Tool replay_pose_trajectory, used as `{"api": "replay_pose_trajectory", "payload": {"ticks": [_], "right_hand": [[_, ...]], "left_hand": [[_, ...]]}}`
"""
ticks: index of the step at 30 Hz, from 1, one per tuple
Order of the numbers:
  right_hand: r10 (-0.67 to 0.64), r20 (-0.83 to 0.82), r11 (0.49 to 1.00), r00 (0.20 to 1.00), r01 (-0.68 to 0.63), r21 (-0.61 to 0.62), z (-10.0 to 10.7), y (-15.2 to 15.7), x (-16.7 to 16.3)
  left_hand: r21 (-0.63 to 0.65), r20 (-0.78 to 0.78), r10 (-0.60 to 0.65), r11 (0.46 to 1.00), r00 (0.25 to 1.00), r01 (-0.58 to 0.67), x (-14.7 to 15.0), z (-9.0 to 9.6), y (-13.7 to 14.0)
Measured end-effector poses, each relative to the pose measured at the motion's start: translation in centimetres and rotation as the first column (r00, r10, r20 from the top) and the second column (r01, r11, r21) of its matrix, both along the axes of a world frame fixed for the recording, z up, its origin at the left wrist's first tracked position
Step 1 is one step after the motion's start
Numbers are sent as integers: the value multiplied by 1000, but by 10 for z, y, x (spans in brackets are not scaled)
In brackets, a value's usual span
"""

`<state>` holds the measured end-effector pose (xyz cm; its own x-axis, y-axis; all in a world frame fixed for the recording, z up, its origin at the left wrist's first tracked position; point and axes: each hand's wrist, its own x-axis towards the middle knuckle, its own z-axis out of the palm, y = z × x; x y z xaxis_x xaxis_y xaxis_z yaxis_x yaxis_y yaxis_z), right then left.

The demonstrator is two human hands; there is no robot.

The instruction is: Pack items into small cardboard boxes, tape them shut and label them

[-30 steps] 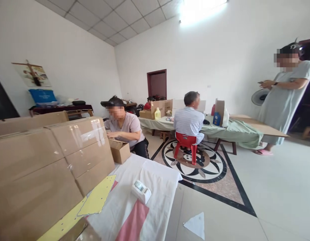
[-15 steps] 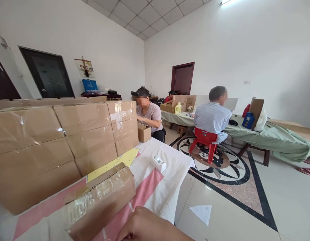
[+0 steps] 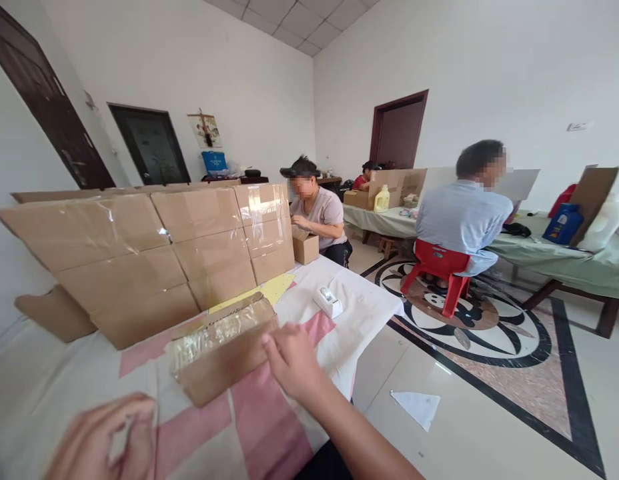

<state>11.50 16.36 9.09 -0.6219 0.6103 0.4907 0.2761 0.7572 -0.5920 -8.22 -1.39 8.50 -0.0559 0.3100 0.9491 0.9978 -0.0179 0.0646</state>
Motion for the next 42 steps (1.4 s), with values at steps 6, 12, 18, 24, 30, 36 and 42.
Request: {"api": "replay_pose_trajectory", "payload": {"ticks": [6, 12, 18, 24, 30, 36, 42], "right_hand": [[64, 52, 943, 997, -77, 323, 15, 47, -28], [167, 393, 919, 904, -287, 269, 1, 64, -73], [133, 435, 917, 891, -277, 287, -4, 61, -73], [126, 431, 923, 893, -265, 280, -3, 58, -68], [137, 433, 930, 891, -266, 253, -3, 55, -65], [133, 429, 934, 893, -258, 247, -3, 56, -66], [133, 428, 936, 894, -256, 243, -1, 55, -66]], "left_hand": [[-242, 321, 55, 970, 945, 26, -19, 55, -1], [-613, 491, 176, 766, 853, 194, -52, 79, 25], [-857, 406, 332, 462, 851, 229, -61, 101, 58], [-942, 327, 285, 173, 901, 287, -83, 96, 86], [-948, 312, 309, 163, 898, 273, -88, 92, 92], [-943, 302, 369, 247, 879, 221, -81, 85, 91], [-941, 264, 424, 312, 866, 134, -79, 77, 94]]}}
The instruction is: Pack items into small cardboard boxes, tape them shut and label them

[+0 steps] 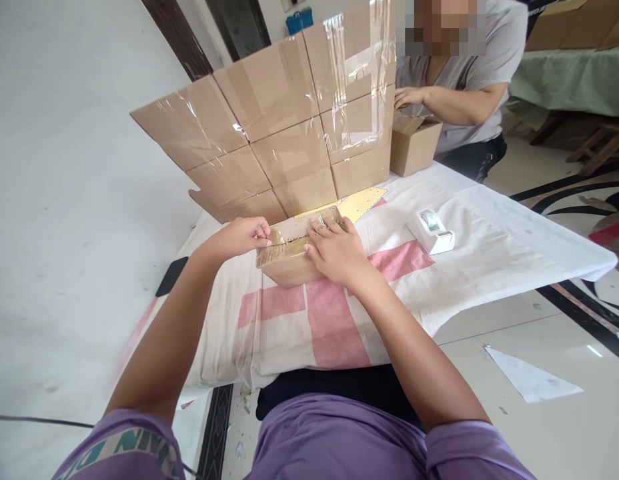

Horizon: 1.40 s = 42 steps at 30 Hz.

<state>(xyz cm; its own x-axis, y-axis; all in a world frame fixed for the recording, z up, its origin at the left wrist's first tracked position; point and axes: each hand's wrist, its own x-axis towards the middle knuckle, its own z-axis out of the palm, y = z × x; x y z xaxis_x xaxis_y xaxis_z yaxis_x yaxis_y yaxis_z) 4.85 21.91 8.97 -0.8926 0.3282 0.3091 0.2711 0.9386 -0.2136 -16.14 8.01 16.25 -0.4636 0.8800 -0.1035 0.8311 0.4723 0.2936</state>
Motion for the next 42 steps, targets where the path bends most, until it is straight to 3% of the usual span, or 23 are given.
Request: {"api": "replay_pose_trajectory", "payload": {"ticks": [10, 15, 19, 22, 24, 26, 28, 31, 38, 42], "right_hand": [[-6, 13, 1000, 1000, 7, -28, 2, 0, 1], [-21, 3, 999, 1000, 21, -26, 1, -3, 2], [-6, -54, 999, 999, 3, -47, 1, -2, 4], [23, -243, 988, 970, -59, -144, -3, 12, 10], [0, -407, 942, 913, -136, -305, -10, 27, 18], [-34, -480, 851, 876, -226, -473, -23, 41, 30], [-9, -452, 756, 892, -290, -587, -38, 49, 44], [77, -357, 662, 931, -315, -680, -59, 50, 62], [135, -286, 546, 948, -313, -777, -83, 41, 67], [169, -304, 554, 938, -345, -757, -92, 43, 62]], "left_hand": [[91, -121, 39, 995, 992, -28, -9, -9, -2], [24, 181, 17, 999, 983, -22, -25, -24, -3], [75, 226, -2, 997, 974, -15, -30, -32, -2], [102, 268, -23, 995, 963, -4, -31, -32, -5], [117, 303, -34, 993, 952, -2, -32, -34, -9], [133, 333, -48, 991, 942, 3, -34, -37, -16], [152, 344, -57, 988, 937, 4, -35, -40, -25], [167, 350, -47, 986, 935, -13, -34, -44, -38], [95, 483, 9, 994, 876, -63, -30, -47, -40], [93, 606, 6, 992, 795, -79, -31, -53, -36]]}}
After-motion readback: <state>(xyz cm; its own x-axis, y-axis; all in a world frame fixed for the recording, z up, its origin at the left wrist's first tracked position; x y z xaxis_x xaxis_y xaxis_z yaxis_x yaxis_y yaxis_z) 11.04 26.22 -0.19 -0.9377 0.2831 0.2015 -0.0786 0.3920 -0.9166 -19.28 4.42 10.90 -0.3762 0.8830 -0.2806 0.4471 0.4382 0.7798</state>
